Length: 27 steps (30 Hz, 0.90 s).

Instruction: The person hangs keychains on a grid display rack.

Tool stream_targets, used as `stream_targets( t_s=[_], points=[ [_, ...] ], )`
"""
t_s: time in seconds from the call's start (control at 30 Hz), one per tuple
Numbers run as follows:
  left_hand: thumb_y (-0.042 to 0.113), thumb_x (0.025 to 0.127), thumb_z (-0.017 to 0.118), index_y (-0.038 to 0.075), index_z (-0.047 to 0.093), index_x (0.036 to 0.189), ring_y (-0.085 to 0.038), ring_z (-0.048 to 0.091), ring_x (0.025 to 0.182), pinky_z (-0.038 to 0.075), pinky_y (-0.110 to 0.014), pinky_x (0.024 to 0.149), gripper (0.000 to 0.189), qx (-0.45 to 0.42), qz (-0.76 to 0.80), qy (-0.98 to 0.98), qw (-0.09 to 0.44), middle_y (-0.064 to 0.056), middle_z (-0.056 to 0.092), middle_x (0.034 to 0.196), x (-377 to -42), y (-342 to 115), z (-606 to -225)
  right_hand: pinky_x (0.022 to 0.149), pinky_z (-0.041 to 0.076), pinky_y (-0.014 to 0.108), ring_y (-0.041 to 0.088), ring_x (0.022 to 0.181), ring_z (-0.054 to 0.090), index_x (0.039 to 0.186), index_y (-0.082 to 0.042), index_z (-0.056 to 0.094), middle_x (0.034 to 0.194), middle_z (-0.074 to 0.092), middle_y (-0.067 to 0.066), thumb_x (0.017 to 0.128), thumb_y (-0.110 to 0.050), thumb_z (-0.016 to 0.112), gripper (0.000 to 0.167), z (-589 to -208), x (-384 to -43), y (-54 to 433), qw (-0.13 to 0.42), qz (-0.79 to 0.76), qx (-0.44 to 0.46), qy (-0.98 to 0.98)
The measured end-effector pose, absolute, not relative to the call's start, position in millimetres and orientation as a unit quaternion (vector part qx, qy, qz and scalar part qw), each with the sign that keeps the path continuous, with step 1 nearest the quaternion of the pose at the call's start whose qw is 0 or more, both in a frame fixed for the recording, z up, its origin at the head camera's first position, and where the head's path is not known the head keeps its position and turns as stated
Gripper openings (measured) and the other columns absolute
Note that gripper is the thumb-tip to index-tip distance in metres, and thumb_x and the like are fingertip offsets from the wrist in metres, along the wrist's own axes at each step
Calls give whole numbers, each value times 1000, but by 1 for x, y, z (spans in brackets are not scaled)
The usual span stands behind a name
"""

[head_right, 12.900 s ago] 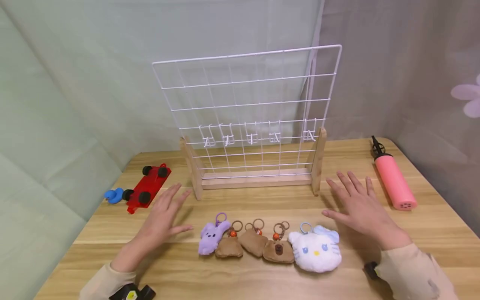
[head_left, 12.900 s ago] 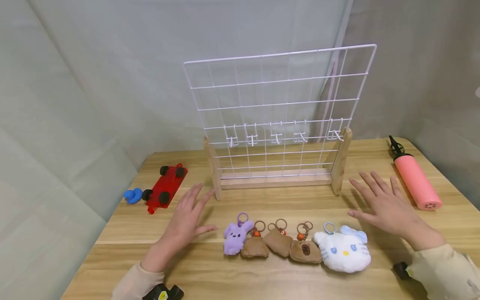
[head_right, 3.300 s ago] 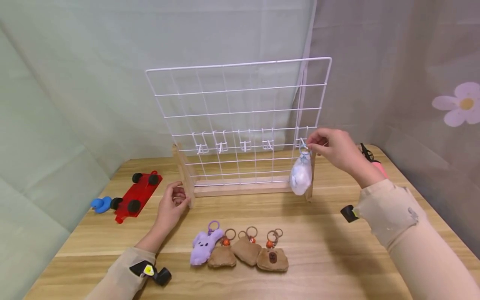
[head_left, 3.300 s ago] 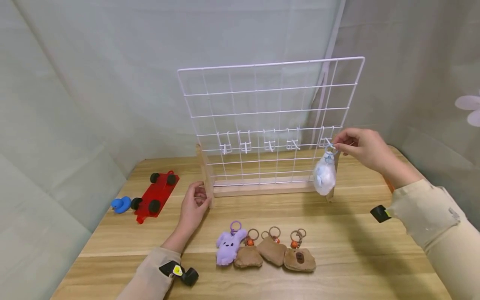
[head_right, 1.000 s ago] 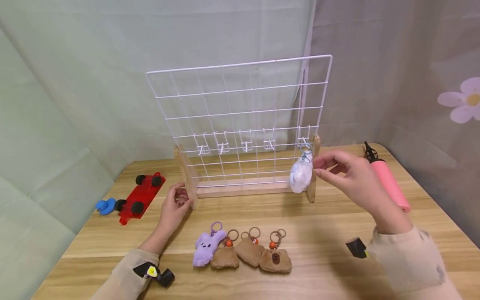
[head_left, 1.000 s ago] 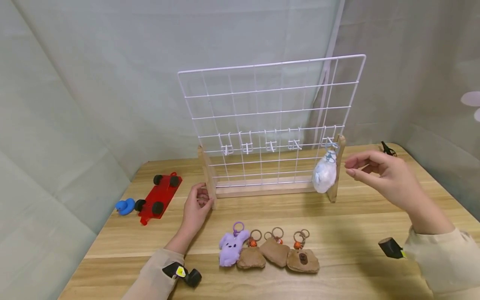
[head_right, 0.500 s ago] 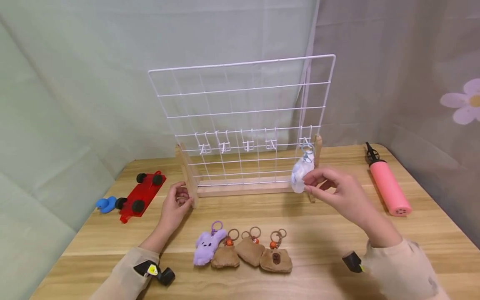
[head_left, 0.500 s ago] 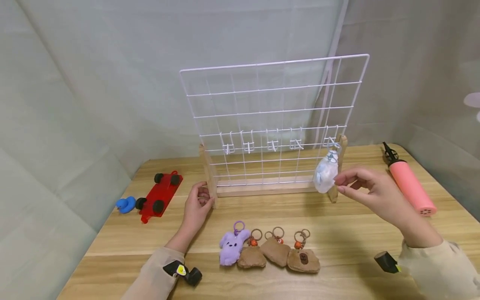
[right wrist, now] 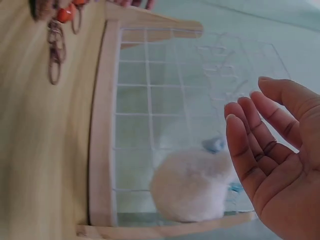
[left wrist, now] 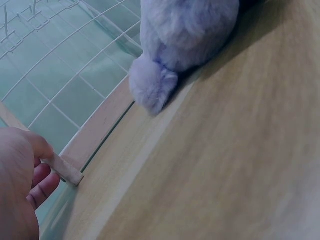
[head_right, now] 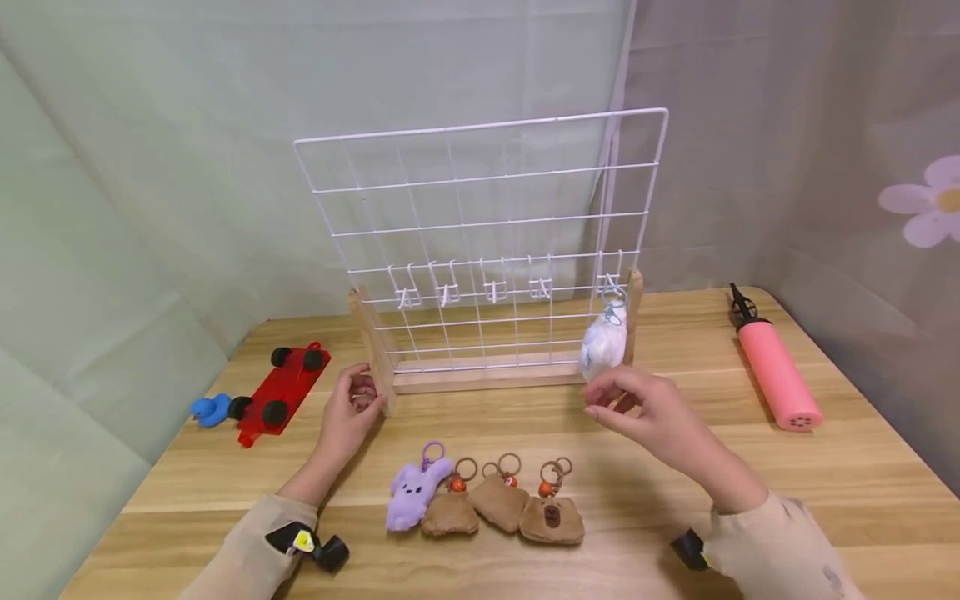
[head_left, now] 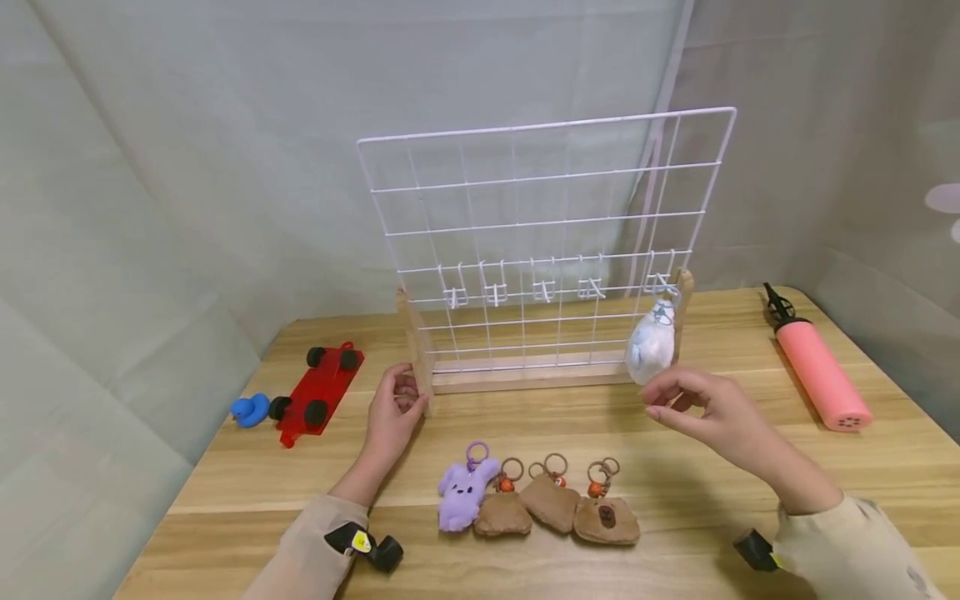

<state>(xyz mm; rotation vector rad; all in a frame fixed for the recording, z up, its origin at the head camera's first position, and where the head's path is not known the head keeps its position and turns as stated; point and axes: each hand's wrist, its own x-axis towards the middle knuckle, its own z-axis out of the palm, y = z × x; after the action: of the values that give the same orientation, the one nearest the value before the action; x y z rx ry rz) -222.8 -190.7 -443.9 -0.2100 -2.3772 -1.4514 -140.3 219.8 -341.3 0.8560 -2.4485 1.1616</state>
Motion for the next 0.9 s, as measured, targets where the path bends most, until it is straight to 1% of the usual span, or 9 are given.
stream_targets(
  t_s=[0.1,0.3,0.43,0.6,0.7,0.9],
  points=[
    [-8,82,66,-2,44,130,-26,56,91,47,-10,71,52,-63,-511,-843,157,-22,58,108,-224,-190,-444,64,52,19,-2,78,60,98,-12,67,87,69,-1,82,2,70,21,-348,-142,218,128,403,305,-853],
    [-7,83,66,-2,44,129,-23,56,91,47,-9,71,52,-62,-518,-839,158,-21,58,108,-223,-189,-443,67,53,20,-3,81,59,97,-12,68,90,69,-4,82,-1,70,19,-357,-146,217,102,396,301,-861],
    [-6,83,67,0,44,130,-25,56,92,46,-8,72,53,-56,-516,-841,154,-20,58,109,-222,-191,-442,66,53,21,-4,81,59,98,-12,67,90,69,-1,85,-6,70,14,-362,-147,213,67,400,301,-863],
    [-6,84,66,0,42,132,-27,56,94,46,-8,74,53,-54,-506,-849,145,-21,57,111,-221,-194,-444,66,54,21,-2,81,59,99,-7,67,89,69,5,87,-12,69,12,-369,-149,205,15,397,319,-860],
    [-6,84,65,0,42,131,-26,56,94,46,-9,73,53,-56,-508,-847,145,-21,57,110,-221,-194,-444,66,54,21,-1,80,59,98,-5,67,88,69,5,87,-12,69,13,-374,-150,202,-2,388,325,-862],
    [-7,83,66,0,43,131,-26,57,92,47,-9,72,54,-66,-510,-844,154,-21,58,109,-222,-192,-442,66,55,21,0,78,60,97,-4,66,88,69,6,84,-6,70,15,-384,-151,198,-22,383,326,-864]
  ],
)
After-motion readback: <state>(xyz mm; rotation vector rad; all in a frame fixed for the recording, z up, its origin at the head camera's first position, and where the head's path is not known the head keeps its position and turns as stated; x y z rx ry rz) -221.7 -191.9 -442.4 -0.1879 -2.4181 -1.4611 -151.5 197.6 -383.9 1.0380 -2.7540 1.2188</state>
